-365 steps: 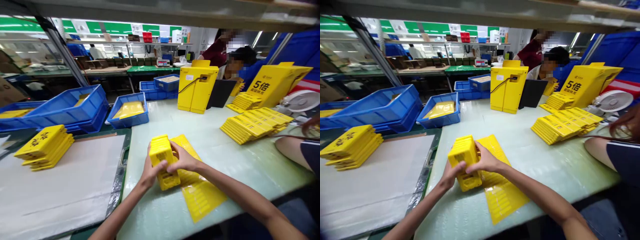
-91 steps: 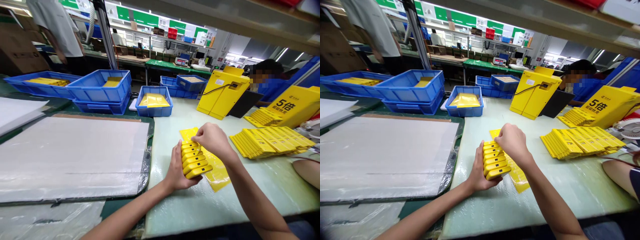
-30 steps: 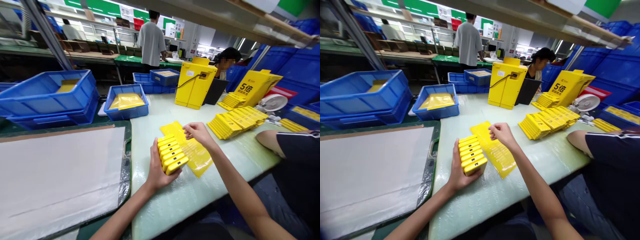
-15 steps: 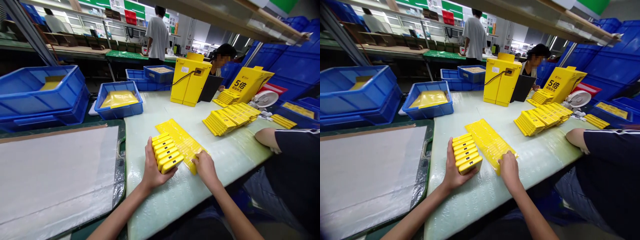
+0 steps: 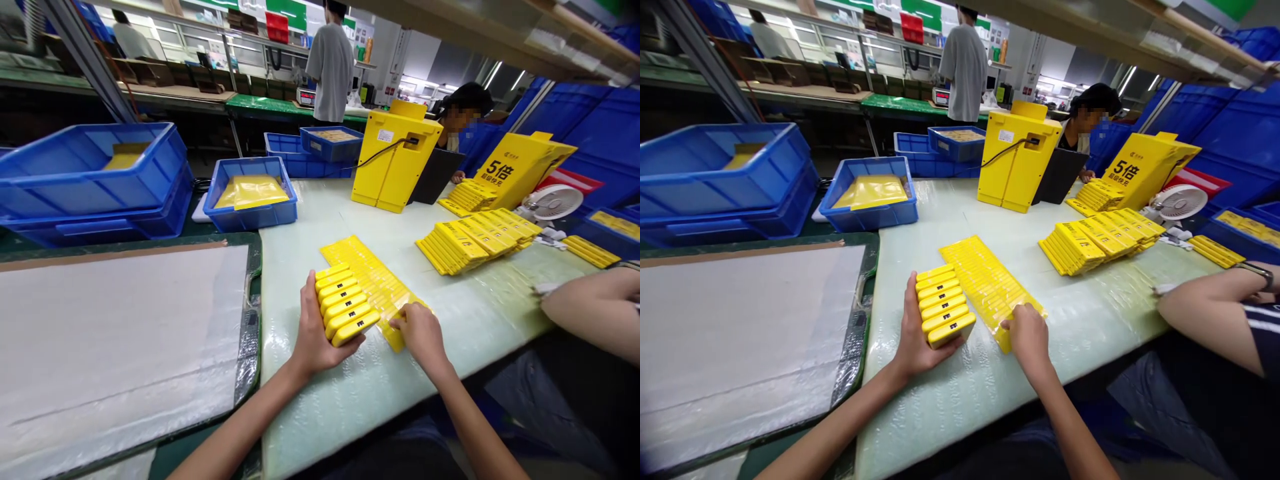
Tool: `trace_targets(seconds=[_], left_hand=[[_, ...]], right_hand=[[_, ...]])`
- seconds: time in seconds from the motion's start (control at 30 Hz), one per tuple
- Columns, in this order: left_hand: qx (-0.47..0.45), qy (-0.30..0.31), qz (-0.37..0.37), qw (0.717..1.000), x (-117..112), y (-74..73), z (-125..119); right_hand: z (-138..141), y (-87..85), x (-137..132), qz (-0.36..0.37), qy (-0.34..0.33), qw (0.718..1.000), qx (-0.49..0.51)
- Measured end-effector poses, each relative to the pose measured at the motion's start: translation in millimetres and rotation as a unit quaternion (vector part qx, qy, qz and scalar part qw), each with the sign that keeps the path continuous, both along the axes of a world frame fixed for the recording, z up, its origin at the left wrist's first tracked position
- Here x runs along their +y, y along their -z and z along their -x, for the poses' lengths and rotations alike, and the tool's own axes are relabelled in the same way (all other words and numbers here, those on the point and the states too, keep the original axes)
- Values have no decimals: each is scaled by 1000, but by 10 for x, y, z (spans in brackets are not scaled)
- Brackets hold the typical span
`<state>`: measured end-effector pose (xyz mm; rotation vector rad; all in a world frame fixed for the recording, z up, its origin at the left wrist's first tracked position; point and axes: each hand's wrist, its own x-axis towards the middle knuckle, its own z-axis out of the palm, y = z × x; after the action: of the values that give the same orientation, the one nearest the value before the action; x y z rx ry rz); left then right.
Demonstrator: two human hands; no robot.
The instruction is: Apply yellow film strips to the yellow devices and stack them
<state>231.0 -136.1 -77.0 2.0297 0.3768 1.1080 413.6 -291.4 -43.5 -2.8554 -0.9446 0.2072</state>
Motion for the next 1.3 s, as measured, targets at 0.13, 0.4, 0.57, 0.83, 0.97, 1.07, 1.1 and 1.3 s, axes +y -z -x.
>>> trace_targets(seconds=[0.13,0.4,0.57,0.83,0.97,1.07,1.1,1.3], left_hand=[[-5,-5,-19,1000,6,-14,2],[-16,6,-7,1000,-7,-14,-3],[-9,0,-18,1000,-23,12,6],[-13,-8,-17,1000,-36,22,-8],[-11,1,-15,1000,-47,3,1],[-10,2,-20,1000,-49,-7,2],[-10,2,-20,1000,-49,-7,1],[-21,11,-5,1000,-53,-2,-1]], right_hand=[[-137,68,-79,-105,63,989,87],[-399,-130,-347,-304,39,809,501],[-272,-714,-243,-407,46,789,459],[374,-1409,698,-393,-44,829,396],[480,-1451,827,-360,-32,860,361],[523,-1490,818,-341,-38,870,353],[536,-1500,816,-335,-41,873,351],[530,-1410,857,-316,-79,894,307]])
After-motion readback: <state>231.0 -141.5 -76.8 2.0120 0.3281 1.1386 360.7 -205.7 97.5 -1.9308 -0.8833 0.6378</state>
